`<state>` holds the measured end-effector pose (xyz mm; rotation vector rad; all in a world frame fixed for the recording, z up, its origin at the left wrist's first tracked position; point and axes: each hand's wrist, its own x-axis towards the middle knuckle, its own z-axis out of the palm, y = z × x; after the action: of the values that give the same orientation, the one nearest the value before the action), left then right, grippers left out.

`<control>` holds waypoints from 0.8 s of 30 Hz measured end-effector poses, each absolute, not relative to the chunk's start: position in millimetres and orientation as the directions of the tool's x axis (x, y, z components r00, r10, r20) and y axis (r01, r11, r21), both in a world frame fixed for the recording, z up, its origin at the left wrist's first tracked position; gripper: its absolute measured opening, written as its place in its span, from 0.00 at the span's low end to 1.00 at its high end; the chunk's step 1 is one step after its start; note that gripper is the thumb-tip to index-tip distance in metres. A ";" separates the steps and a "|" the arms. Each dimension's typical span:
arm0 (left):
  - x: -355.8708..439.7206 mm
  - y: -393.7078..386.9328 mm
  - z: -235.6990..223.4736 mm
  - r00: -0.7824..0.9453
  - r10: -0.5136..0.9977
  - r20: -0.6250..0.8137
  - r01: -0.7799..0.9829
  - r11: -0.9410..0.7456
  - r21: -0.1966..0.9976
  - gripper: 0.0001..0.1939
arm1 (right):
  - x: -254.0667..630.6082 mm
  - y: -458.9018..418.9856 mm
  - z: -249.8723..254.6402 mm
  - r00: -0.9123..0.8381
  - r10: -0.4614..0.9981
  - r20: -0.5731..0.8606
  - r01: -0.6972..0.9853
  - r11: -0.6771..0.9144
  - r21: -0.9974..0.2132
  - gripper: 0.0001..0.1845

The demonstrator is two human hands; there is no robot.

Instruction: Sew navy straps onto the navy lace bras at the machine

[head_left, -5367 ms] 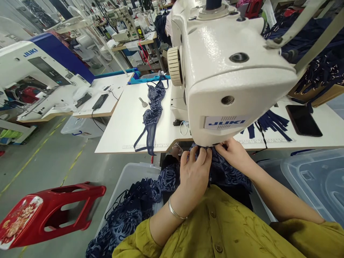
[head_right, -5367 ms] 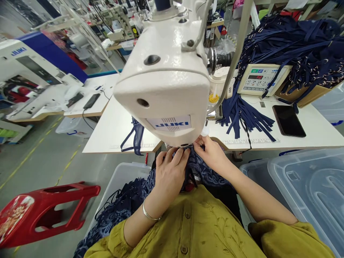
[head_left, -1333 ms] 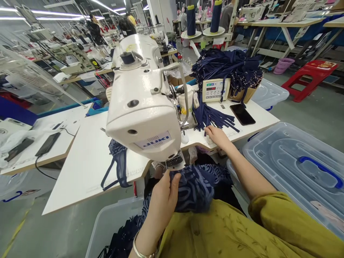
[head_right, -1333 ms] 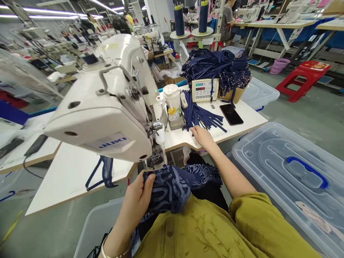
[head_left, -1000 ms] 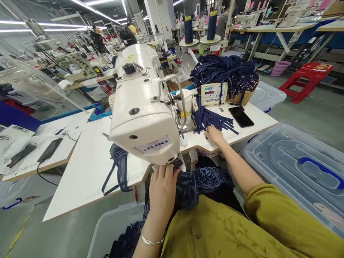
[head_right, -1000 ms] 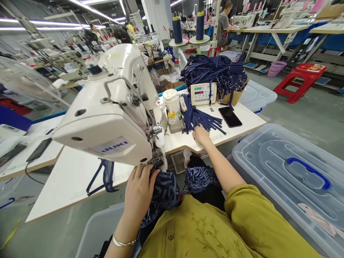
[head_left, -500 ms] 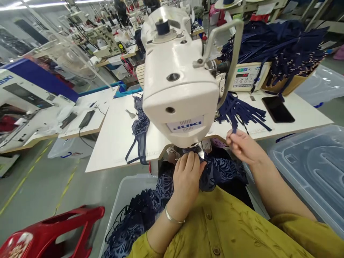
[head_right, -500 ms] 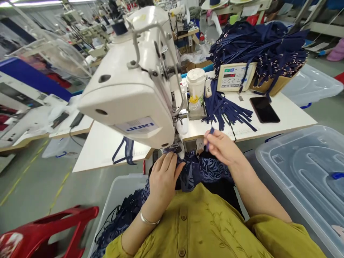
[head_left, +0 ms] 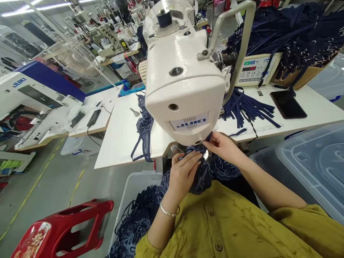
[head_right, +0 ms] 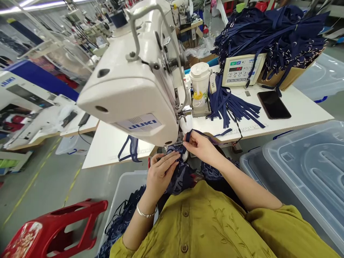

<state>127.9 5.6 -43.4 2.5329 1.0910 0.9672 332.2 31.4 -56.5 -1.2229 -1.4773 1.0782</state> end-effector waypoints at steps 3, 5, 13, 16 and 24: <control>128.6 5.4 -38.7 0.533 0.721 0.442 0.590 -0.691 0.417 0.13 | 327.9 28.8 -55.9 -0.076 0.991 0.110 0.192 0.123 -0.974 0.10; 129.6 5.6 -35.2 0.553 0.719 0.422 0.596 -0.695 0.403 0.14 | 325.8 27.9 -56.7 -0.066 0.993 0.095 0.156 0.105 -0.982 0.10; 132.2 8.1 -26.6 0.602 0.694 0.395 0.609 -0.719 0.335 0.14 | 322.5 26.3 -62.4 -0.053 0.997 0.054 0.077 0.058 -0.995 0.08; 132.6 8.5 -26.6 0.617 0.683 0.392 0.610 -0.729 0.311 0.14 | 322.5 25.5 -63.1 -0.047 0.998 0.048 0.087 0.052 -0.995 0.08; 131.4 12.2 -22.9 0.676 0.641 0.363 0.586 -0.767 0.262 0.15 | 321.1 23.6 -63.0 -0.037 0.999 0.040 0.096 0.043 -0.994 0.07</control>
<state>131.4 12.2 -22.9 2.7617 1.0156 0.6693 321.1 23.6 -63.0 -1.2321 -1.3256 1.1571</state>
